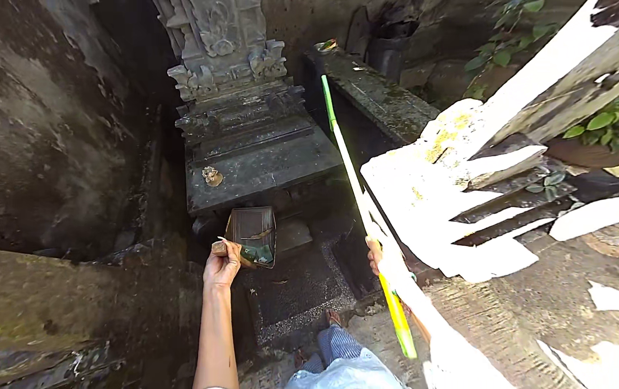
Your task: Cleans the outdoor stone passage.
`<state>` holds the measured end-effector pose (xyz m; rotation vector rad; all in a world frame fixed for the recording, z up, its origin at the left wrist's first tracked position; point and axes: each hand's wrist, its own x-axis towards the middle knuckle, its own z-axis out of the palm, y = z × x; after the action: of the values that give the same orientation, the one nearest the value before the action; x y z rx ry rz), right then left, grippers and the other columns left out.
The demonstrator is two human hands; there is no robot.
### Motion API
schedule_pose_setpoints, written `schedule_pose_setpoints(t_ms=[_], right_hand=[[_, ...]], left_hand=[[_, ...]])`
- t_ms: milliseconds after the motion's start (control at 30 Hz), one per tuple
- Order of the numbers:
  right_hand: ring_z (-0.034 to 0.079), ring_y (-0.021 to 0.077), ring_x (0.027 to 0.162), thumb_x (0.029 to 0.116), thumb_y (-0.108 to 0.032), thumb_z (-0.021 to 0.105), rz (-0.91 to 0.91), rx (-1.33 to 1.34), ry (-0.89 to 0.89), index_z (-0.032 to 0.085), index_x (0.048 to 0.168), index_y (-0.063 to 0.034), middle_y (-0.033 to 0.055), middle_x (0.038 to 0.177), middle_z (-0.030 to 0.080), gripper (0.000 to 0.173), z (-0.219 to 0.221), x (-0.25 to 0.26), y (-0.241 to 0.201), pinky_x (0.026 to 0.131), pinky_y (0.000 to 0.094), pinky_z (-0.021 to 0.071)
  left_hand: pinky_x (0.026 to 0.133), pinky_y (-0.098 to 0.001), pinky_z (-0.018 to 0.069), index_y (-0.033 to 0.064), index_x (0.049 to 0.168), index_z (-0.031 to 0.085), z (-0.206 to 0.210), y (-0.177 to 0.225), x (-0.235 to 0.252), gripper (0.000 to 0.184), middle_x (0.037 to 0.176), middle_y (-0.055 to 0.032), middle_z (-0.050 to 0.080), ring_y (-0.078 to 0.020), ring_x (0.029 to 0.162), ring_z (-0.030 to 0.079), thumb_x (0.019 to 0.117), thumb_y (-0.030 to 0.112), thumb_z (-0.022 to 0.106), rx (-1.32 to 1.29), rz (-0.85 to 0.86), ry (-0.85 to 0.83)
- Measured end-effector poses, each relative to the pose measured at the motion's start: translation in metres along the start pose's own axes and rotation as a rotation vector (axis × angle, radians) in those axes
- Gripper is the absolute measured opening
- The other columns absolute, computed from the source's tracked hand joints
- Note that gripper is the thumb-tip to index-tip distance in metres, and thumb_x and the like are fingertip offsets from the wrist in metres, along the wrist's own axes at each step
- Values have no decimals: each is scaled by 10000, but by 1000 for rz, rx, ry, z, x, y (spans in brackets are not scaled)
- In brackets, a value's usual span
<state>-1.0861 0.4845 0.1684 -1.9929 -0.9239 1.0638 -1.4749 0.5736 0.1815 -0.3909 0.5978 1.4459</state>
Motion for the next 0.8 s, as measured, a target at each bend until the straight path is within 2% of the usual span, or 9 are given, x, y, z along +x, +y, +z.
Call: schedule_pose_setpoints(t_ms=[100, 200, 267, 400, 467, 533, 633, 733, 800], right_hand=[[445, 110, 434, 1134, -303, 392, 138, 354, -70, 285, 1625, -195, 23, 659, 469, 514, 25, 52, -11, 393, 263, 406], [389, 69, 396, 1133, -302, 389, 242, 657, -172, 299, 1617, -211, -7, 626, 429, 500, 39, 58, -7, 346, 212, 342], [377, 66, 390, 1134, -297, 383, 283, 719, -207, 313, 1613, -212, -14, 605, 411, 491, 35, 36, 7, 341, 209, 329], [391, 45, 388, 1133, -301, 346, 281, 673, -331, 309, 1596, -229, -47, 586, 407, 470, -16, -10, 27, 338, 200, 352], [407, 56, 391, 1123, -275, 377, 288, 568, -242, 365, 1586, -212, -43, 590, 433, 467, -33, -34, 24, 342, 214, 368], [407, 63, 393, 1125, -269, 369, 281, 508, -179, 363, 1592, -214, -46, 586, 423, 471, -36, -45, 19, 341, 224, 368], [411, 52, 381, 1136, -306, 335, 259, 660, -192, 356, 1577, -231, -39, 571, 432, 448, -29, -28, 22, 332, 206, 366], [391, 10, 359, 1136, -399, 290, 344, 921, -327, 417, 1378, -238, -66, 549, 404, 317, -5, 11, 27, 319, 160, 351], [378, -5, 363, 1126, -442, 289, 414, 1019, -390, 469, 1364, -199, -71, 557, 404, 385, 17, 27, 33, 330, 141, 336]], left_hand=[[613, -241, 590, 52, 992, 549, 7, -3, 9, 274, 821, -108, 642, -176, 701, 686, 1077, 265, 399, -31, 27, 36], [580, -236, 585, 51, 970, 553, 12, -8, 17, 289, 798, -110, 641, -176, 673, 683, 1072, 274, 400, -25, 22, 66], [568, -236, 585, 48, 948, 557, 10, -7, 23, 315, 782, -109, 643, -177, 663, 685, 1072, 293, 401, 7, 10, 71], [561, -233, 582, 47, 925, 555, 15, -6, 40, 313, 757, -108, 634, -174, 643, 678, 1068, 284, 409, 35, 20, 75], [565, -232, 580, 46, 934, 557, 17, -5, 45, 307, 764, -107, 634, -173, 646, 675, 1068, 280, 411, 25, 24, 79], [579, -234, 581, 46, 973, 552, 22, -4, 47, 283, 797, -112, 638, -174, 669, 677, 1069, 271, 409, 16, 37, 77], [590, -244, 581, 50, 984, 545, 28, -2, 53, 277, 800, -114, 629, -186, 679, 673, 1069, 277, 413, 9, 57, 86], [589, -253, 582, 57, 963, 541, 32, 1, 56, 288, 778, -115, 619, -191, 667, 666, 1067, 292, 413, 19, 62, 84], [575, -240, 574, 66, 930, 543, 33, 1, 56, 250, 759, -105, 618, -177, 651, 661, 1051, 260, 444, -5, 67, 81]])
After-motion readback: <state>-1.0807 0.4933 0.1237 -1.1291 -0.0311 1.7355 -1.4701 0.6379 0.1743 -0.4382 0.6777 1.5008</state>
